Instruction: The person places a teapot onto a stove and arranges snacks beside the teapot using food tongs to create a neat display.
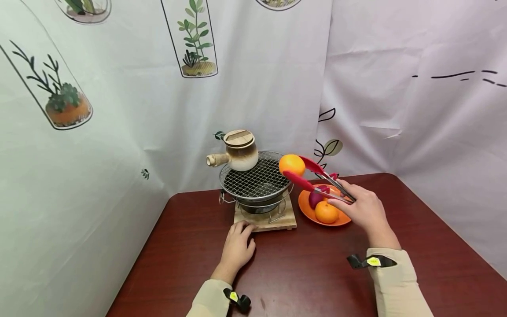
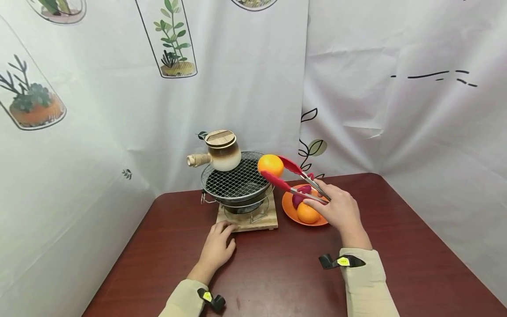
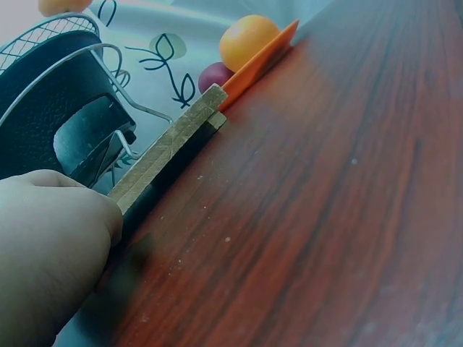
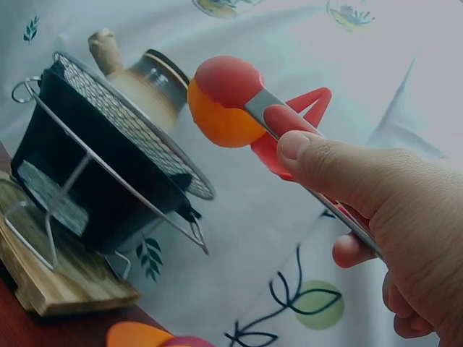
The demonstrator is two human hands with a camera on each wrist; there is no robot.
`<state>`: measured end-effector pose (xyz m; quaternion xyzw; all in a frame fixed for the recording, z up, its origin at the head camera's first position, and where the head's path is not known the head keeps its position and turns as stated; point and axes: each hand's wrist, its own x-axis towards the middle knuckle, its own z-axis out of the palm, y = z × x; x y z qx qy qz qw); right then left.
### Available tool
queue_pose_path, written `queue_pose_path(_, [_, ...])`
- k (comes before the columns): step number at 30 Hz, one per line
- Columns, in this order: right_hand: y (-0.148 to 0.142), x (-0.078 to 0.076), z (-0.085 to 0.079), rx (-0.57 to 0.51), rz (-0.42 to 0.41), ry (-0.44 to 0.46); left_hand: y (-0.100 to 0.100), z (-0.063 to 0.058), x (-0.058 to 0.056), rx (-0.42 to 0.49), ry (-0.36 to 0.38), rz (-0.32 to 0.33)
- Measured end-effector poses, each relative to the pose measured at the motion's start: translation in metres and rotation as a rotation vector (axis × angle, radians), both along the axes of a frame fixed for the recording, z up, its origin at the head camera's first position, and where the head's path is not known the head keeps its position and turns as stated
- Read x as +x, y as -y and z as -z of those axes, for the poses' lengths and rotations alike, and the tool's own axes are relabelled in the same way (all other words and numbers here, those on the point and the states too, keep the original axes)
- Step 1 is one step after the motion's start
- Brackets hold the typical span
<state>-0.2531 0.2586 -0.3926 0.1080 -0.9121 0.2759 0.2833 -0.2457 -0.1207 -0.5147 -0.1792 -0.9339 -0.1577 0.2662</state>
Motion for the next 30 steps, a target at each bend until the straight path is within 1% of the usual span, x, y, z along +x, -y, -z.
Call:
queue_pose_path(7, [0.016,-0.006,-0.001,-0.010,-0.031,-0.034,0.000,-0.001,-0.002,-0.003,0.001,0.004])
queue_pose_path(10, [0.023,-0.007,-0.002,-0.005,-0.037,-0.023,0.000,-0.001,-0.003,-0.004,0.013,0.002])
queue_pose_path(16, [0.038,-0.008,-0.003,-0.004,-0.045,0.030,0.000,0.000,-0.002,-0.001,0.019,0.005])
queue_pose_path(20, [0.049,-0.010,-0.004,-0.006,-0.063,0.029,0.000,0.001,-0.002,-0.001,0.002,0.004])
queue_pose_path(23, [0.057,-0.011,-0.003,-0.009,-0.093,0.032,0.000,0.002,-0.003,-0.003,-0.001,0.002])
queue_pose_path(26, [0.063,-0.012,-0.002,0.003,-0.111,0.040,0.000,0.002,-0.003,-0.007,0.001,0.001])
queue_pose_path(30, [0.068,-0.013,-0.001,0.035,-0.115,0.031,0.000,0.002,-0.004,-0.005,-0.007,0.004])
